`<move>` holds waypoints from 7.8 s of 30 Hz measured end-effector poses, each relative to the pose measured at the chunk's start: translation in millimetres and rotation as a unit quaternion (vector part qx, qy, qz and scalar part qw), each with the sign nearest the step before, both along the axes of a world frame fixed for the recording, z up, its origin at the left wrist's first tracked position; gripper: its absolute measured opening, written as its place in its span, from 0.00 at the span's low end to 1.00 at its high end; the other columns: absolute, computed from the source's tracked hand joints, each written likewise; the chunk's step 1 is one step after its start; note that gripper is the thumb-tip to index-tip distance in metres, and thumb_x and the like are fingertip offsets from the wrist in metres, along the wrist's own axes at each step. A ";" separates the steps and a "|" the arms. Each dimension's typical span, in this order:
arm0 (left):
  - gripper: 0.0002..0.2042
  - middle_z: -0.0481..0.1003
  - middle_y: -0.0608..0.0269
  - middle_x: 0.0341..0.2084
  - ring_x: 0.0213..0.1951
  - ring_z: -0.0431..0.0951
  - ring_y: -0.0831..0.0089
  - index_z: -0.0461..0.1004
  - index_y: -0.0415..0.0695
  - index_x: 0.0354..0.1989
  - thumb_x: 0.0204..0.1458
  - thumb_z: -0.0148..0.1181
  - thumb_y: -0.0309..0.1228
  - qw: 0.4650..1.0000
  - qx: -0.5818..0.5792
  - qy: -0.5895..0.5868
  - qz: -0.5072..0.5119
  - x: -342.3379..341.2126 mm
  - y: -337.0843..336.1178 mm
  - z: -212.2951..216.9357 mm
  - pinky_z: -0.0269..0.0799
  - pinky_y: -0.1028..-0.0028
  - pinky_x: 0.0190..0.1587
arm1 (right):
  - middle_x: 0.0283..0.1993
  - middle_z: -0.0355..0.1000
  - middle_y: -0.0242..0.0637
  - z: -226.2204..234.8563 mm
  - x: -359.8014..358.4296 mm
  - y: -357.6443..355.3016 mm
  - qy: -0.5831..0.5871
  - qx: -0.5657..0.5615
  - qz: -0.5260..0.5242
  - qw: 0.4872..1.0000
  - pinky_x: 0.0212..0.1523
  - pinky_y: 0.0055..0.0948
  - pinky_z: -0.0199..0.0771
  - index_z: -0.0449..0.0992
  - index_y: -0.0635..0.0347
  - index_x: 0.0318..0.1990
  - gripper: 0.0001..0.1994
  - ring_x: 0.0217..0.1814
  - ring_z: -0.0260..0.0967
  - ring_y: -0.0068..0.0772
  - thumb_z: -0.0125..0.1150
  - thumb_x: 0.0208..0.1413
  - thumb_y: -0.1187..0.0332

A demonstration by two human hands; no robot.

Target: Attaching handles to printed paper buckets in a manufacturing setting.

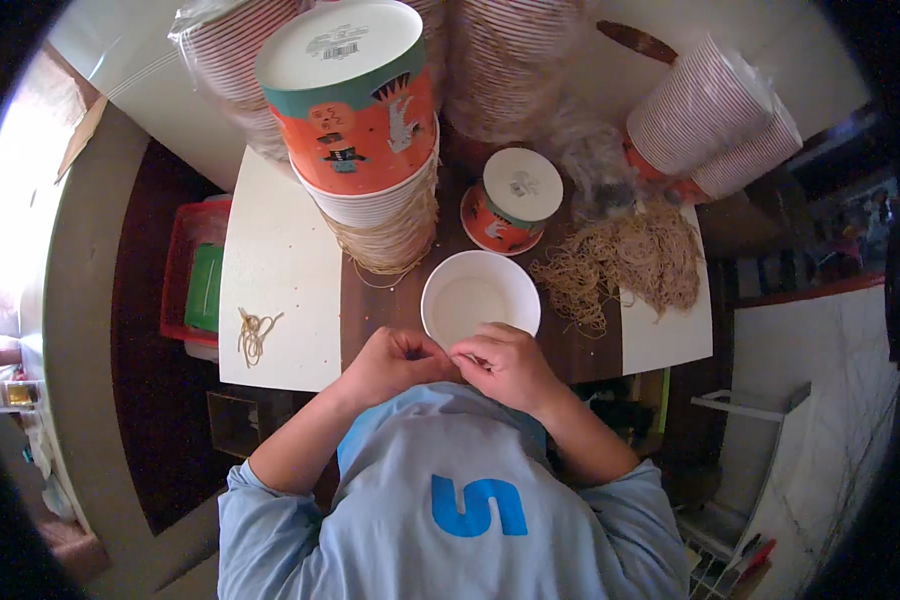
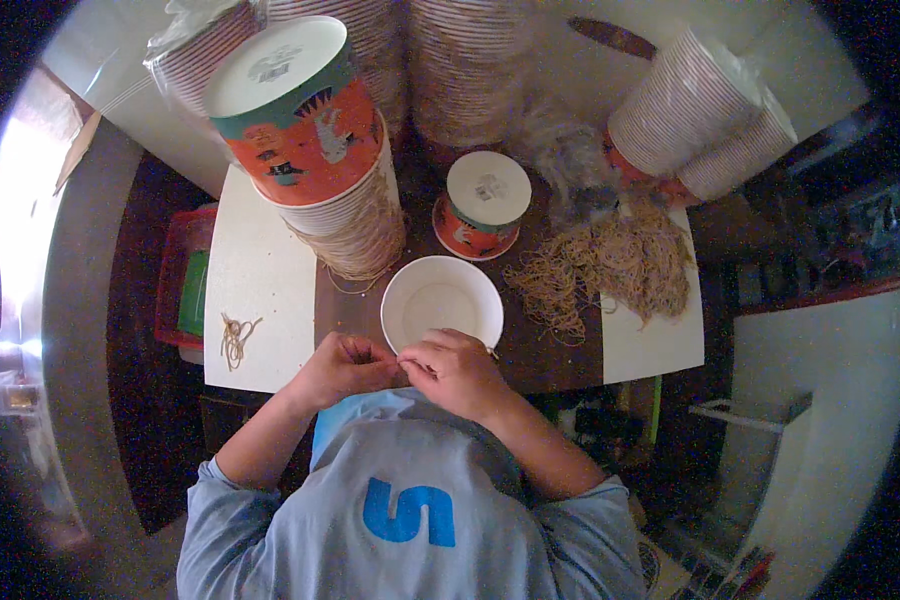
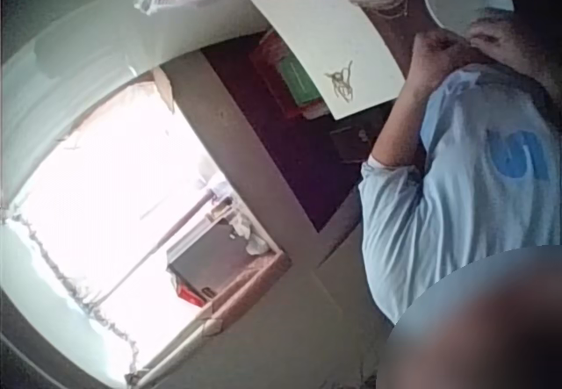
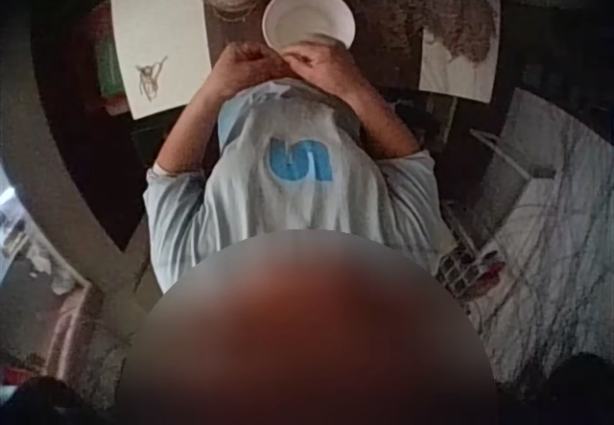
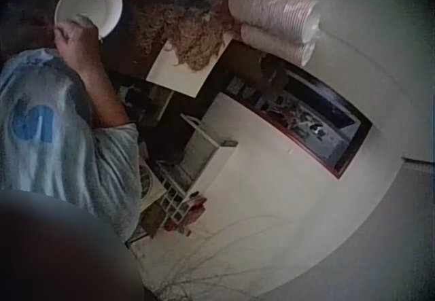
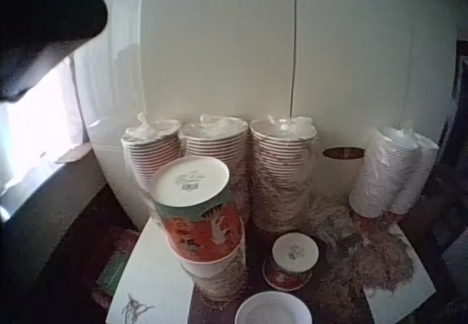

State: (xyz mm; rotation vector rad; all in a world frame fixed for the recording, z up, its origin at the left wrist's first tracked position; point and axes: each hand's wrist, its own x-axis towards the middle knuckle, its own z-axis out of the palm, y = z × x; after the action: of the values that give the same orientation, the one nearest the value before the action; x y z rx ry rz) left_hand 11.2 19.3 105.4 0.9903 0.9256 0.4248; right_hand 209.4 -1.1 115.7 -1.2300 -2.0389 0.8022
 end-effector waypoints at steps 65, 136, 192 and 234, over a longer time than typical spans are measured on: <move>0.07 0.73 0.57 0.34 0.34 0.74 0.69 0.72 0.35 0.29 0.50 0.50 0.26 0.951 0.286 0.078 0.084 -2.2 -15.6 -53.2 0.69 0.74 0.41 | 0.35 0.70 0.41 -28.8 14.8 5.7 -0.195 -0.136 0.031 0.971 0.40 0.40 0.70 0.70 0.60 0.35 0.15 0.40 0.70 0.45 0.64 0.42 0.62; 0.04 0.76 0.57 0.28 0.31 0.77 0.72 0.70 0.34 0.32 0.51 0.56 0.22 0.956 -0.081 -0.088 0.268 6.9 -47.1 -72.8 0.74 0.75 0.39 | 0.27 0.72 0.44 -85.4 -46.1 -43.1 -0.066 -0.050 -0.179 0.980 0.26 0.36 0.72 0.71 0.63 0.29 0.03 0.26 0.72 0.41 0.53 0.50 0.73; 0.07 0.77 0.59 0.29 0.32 0.76 0.76 0.74 0.34 0.34 0.47 0.60 0.22 0.956 0.222 0.097 0.164 4.2 -52.7 -70.1 0.72 0.78 0.37 | 0.37 0.74 0.36 -102.8 -43.1 -42.6 0.567 -0.514 -0.190 0.615 0.43 0.27 0.68 0.75 0.61 0.38 0.09 0.38 0.70 0.27 0.53 0.52 0.68; 0.04 0.77 0.61 0.28 0.31 0.76 0.77 0.74 0.35 0.32 0.51 0.57 0.23 0.950 0.218 0.162 0.155 2.1 -51.1 -63.7 0.71 0.78 0.36 | 0.33 0.74 0.35 -113.6 -42.8 -41.7 0.520 -0.524 -0.234 0.633 0.36 0.23 0.68 0.76 0.61 0.33 0.07 0.34 0.70 0.26 0.55 0.49 0.69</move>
State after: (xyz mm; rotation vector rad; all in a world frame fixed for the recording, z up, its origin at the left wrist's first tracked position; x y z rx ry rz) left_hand 13.3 -31.8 41.8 1.3481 1.3278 0.7707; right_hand 166.7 -42.7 2.2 -1.1990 -0.1494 1.9165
